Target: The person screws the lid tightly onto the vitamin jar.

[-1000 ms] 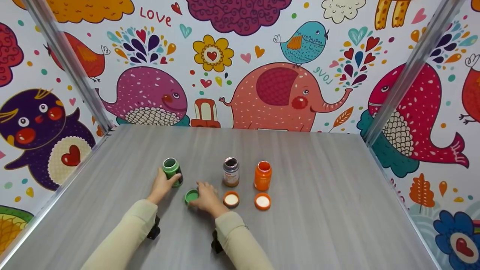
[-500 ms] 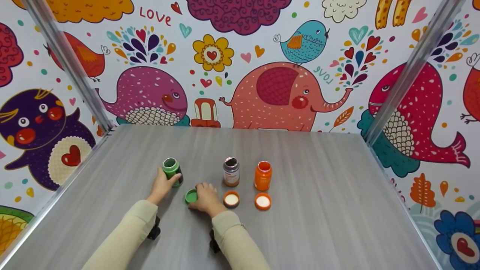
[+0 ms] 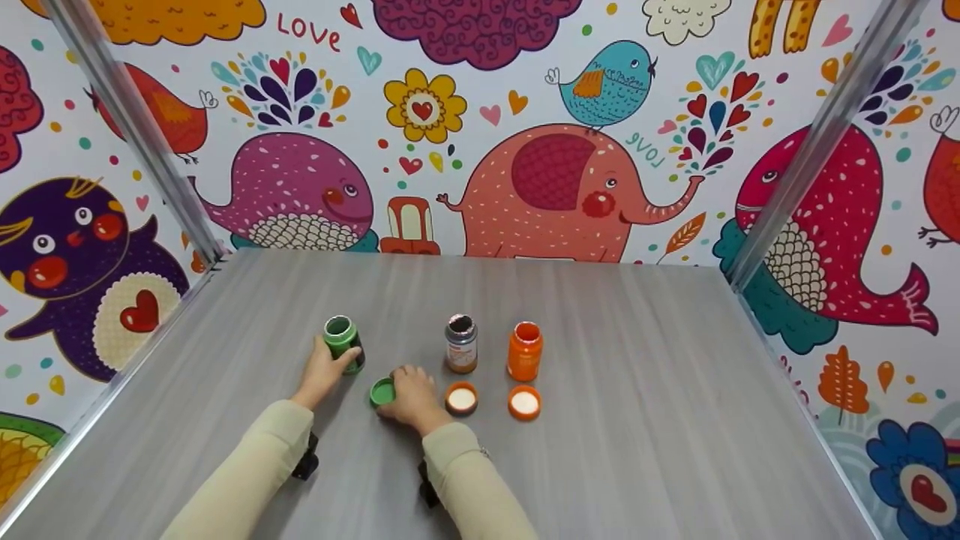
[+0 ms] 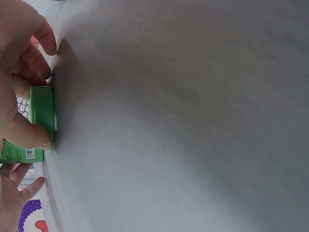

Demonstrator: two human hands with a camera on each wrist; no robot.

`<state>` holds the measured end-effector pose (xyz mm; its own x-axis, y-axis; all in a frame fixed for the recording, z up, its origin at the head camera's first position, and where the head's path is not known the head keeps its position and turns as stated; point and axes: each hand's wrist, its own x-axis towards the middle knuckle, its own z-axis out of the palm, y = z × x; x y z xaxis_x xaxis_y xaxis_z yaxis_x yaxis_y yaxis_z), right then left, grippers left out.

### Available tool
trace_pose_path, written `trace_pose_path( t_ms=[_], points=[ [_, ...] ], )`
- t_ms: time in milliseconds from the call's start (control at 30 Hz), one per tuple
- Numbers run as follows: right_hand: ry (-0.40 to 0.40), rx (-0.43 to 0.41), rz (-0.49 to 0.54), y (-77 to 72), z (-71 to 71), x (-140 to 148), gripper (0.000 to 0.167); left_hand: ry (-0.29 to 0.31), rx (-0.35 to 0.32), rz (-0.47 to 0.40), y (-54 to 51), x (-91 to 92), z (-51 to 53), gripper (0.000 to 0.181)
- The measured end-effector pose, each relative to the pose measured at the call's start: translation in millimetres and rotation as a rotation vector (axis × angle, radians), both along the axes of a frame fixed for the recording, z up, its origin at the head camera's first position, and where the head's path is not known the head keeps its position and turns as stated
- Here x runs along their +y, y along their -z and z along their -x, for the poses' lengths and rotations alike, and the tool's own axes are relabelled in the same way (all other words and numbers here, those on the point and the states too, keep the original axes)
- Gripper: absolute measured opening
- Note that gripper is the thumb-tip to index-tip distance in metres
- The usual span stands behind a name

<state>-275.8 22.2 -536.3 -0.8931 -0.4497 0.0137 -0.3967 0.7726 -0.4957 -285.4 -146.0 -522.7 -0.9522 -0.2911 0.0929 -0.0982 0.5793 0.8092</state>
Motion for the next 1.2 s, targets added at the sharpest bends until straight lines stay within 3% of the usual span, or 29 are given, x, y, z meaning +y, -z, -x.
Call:
trace_pose_path(
  t_ms=[233, 467, 600, 800, 1000, 1200],
  points=[
    [-0.012, -0.062, -0.016, -2.0, 1.3, 0.3, 0.054, -0.013, 0.0, -0.036, -0.8, -0.7, 0.6, 0.051],
    [-0.061, -0.149, 0.065, -7.6, 3.8, 11.8, 0.055, -0.015, 0.034, -0.033, -3.9, 2.2, -3.1, 0.053],
    [-0.121, -0.144, 0.127, -11.1, 5.2, 20.4, 0.052, 0.001, 0.054, -0.038, -3.5, 6.8, -5.6, 0.054],
    [-0.138, -0.157, 0.167, -14.9, 6.6, 35.1, 0.053, 0.038, 0.035, -0.063, -5.6, 15.4, -11.7, 0.053],
    [-0.117, -0.157, 0.216, -20.3, 0.0, 50.2, 0.053, 0.108, 0.029, -0.063, -7.9, 23.0, -19.6, 0.054],
    [-0.067, -0.079, 0.265, -29.0, -10.2, 58.6, 0.056, 0.169, 0.04, -0.068, -9.9, 30.8, -27.7, 0.055]
  ],
)
